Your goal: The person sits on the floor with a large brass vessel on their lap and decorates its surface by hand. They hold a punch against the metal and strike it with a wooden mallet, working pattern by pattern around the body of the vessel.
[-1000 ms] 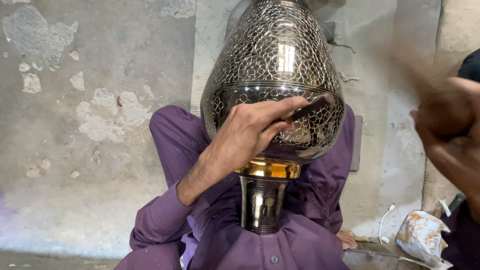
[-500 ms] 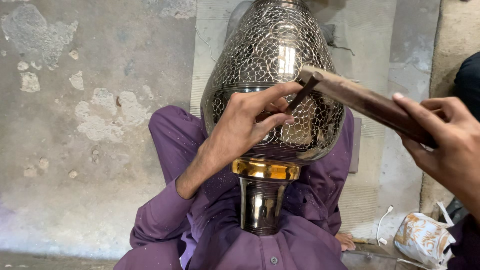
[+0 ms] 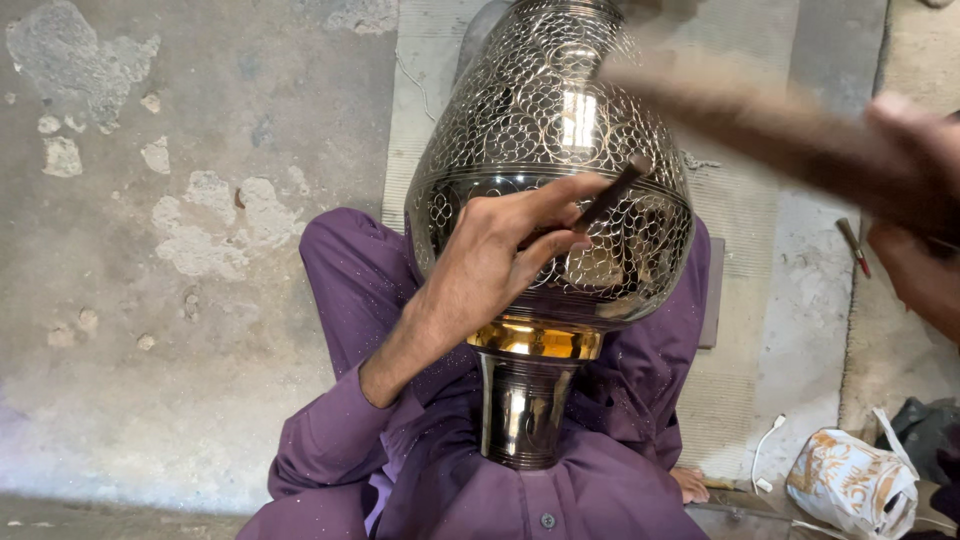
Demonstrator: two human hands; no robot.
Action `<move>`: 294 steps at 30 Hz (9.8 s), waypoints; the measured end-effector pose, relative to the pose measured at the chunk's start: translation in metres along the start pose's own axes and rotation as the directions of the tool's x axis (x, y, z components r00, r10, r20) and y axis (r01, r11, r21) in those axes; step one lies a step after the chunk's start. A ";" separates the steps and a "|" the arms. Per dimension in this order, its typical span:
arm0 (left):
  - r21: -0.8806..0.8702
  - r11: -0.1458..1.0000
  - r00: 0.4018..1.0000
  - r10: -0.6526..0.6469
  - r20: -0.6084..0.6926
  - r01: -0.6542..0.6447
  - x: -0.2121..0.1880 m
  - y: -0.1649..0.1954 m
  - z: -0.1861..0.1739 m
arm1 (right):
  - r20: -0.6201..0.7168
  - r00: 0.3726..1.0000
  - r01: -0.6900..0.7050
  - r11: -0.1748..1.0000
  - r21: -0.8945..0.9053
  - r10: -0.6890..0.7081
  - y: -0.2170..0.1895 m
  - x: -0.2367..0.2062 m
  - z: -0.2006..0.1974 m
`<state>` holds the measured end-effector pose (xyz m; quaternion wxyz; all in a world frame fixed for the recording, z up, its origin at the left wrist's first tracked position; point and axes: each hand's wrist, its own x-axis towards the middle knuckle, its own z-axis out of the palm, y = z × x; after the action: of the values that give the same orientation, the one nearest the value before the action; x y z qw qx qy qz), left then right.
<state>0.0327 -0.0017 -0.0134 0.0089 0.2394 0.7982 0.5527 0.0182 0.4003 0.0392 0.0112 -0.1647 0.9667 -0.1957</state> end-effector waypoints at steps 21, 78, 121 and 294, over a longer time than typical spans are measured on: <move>-0.128 0.972 0.832 -0.234 -0.502 0.196 -0.032 0.016 0.037 | 0.100 0.844 0.511 0.733 -0.450 -0.527 -0.196 0.093 -0.049; -0.038 0.962 0.864 0.260 0.432 -0.271 0.040 0.004 -0.021 | -0.283 0.959 -0.051 0.992 -0.113 0.017 -0.078 -0.067 0.059; -0.052 0.966 0.873 0.251 0.417 -0.253 0.045 -0.002 -0.018 | -0.301 0.871 -0.183 0.825 0.534 0.389 -0.085 -0.090 0.076; -0.028 0.999 0.956 -0.046 -0.289 0.040 -0.029 -0.022 0.036 | 0.069 0.949 0.299 0.813 -0.500 -0.307 -0.143 0.045 -0.036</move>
<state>0.0605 0.0122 -0.0538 -0.0935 0.1384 0.7898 0.5902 0.0175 0.2746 0.1291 -0.0705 -0.3123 0.9453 0.0633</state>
